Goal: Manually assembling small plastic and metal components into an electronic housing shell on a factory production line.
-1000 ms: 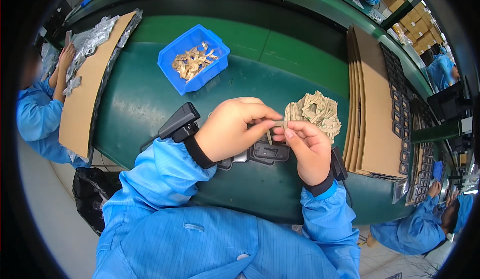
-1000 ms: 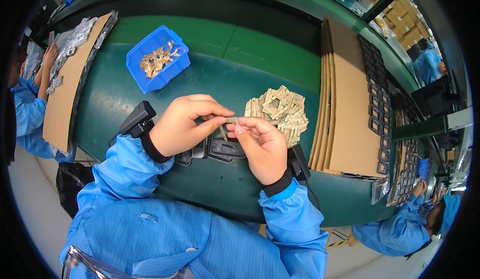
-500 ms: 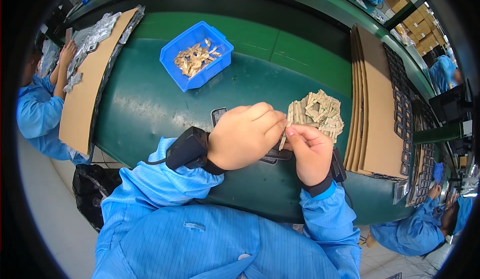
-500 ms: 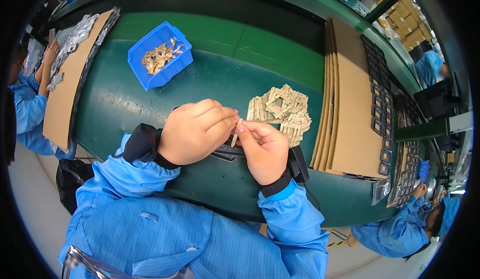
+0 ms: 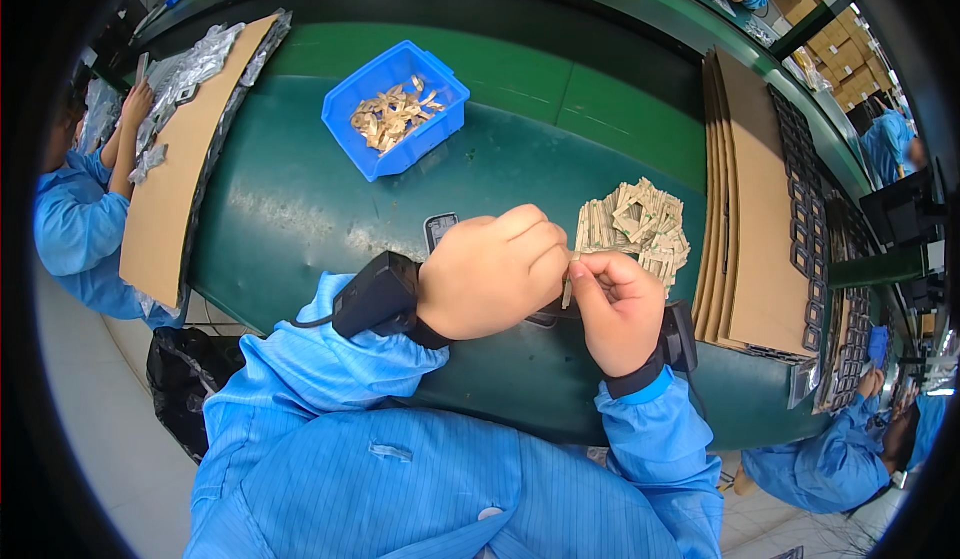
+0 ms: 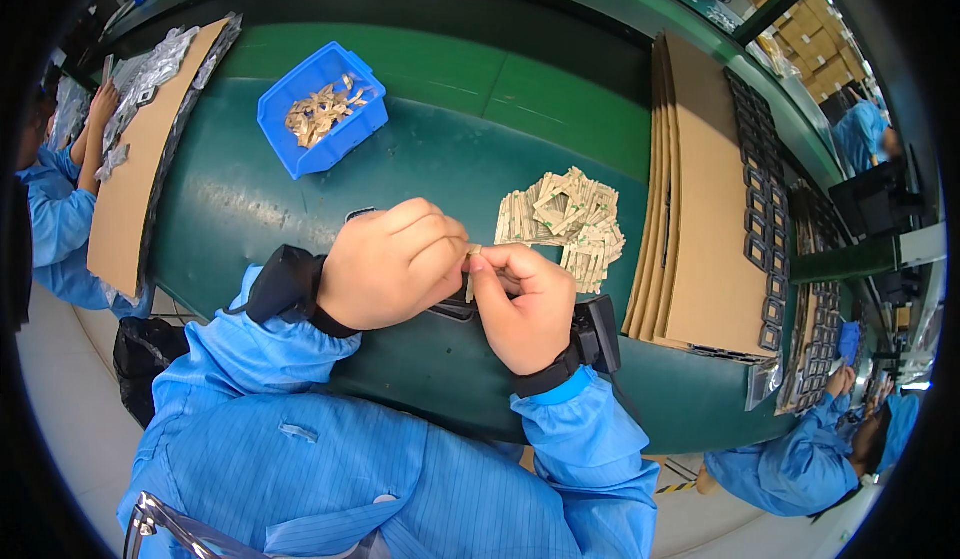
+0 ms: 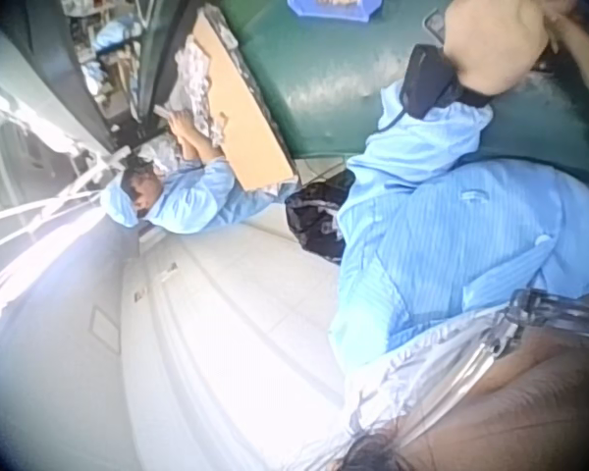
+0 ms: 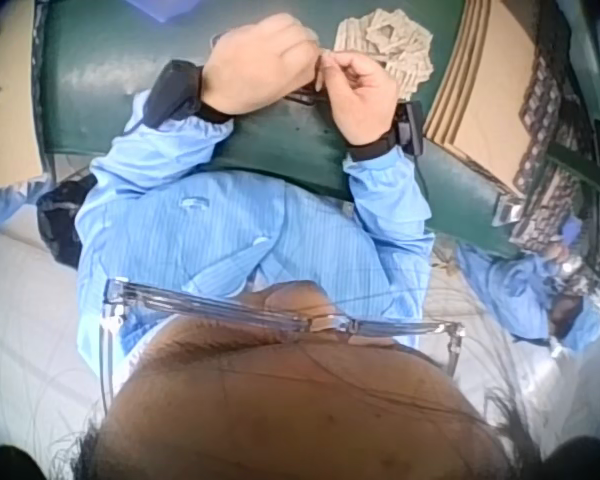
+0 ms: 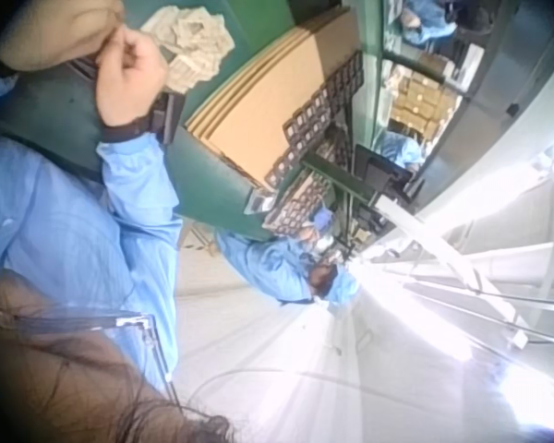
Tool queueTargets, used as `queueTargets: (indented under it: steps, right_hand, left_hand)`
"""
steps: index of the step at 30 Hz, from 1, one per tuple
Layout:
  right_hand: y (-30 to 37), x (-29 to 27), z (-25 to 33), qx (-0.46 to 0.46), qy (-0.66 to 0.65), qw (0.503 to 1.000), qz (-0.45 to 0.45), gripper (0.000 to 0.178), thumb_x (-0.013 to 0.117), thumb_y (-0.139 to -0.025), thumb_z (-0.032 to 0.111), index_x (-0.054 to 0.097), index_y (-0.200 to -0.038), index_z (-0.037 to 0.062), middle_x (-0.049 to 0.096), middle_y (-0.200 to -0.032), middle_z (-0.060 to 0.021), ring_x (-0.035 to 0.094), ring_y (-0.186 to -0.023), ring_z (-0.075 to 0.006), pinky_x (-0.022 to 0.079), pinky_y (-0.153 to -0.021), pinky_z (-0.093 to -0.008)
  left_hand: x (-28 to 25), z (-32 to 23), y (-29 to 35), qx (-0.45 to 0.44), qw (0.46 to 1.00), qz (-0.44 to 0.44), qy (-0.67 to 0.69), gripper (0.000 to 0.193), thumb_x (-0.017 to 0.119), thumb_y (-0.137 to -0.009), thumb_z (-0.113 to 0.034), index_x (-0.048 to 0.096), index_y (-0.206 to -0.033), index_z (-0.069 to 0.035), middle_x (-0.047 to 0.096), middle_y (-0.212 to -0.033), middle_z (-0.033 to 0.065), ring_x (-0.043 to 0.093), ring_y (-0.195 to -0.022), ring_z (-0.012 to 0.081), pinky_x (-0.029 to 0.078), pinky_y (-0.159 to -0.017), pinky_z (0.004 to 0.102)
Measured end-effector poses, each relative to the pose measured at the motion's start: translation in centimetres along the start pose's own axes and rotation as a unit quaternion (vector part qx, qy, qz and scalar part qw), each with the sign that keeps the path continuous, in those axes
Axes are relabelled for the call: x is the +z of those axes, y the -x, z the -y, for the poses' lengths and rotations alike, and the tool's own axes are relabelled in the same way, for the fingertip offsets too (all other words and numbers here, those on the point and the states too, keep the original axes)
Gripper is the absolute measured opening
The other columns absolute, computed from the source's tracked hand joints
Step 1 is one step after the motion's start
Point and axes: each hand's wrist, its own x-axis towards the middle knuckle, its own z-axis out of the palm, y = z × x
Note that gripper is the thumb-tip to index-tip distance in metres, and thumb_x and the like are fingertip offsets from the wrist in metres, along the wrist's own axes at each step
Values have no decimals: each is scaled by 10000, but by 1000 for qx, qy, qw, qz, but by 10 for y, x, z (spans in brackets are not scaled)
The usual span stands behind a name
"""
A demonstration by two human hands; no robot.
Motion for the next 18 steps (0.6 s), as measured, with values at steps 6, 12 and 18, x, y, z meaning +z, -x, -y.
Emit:
queueTargets:
  steps: [6,12,18]
  right_hand:
    - [-1,-2,-3,30,-33,999,16,72,600,-917,-26,661,-949,-46,706,-867,-64,627,-772,-52,489,-663,-190]
    - [-5,-10,-9,49,-109,993,9,93,582,-943,20,653,-974,-33,712,-903,-83,638,-790,-79,495,-700,-197]
    - [-7,-12,-7,82,-124,988,32,133,592,-953,70,654,-1016,-30,711,-893,-108,644,-719,-96,513,-633,-218]
  left_hand:
    - [0,5,-1,-45,997,-8,60,164,708,-683,-51,610,-813,-61,642,-852,46,617,-751,228,510,-576,315]
    - [-23,39,-8,-303,934,-97,163,60,688,-760,-80,667,-812,-57,664,-814,97,644,-718,256,522,-627,346]
    - [-53,105,7,-417,897,-115,-93,104,667,-819,-96,711,-892,-37,703,-773,116,689,-699,231,530,-643,315]
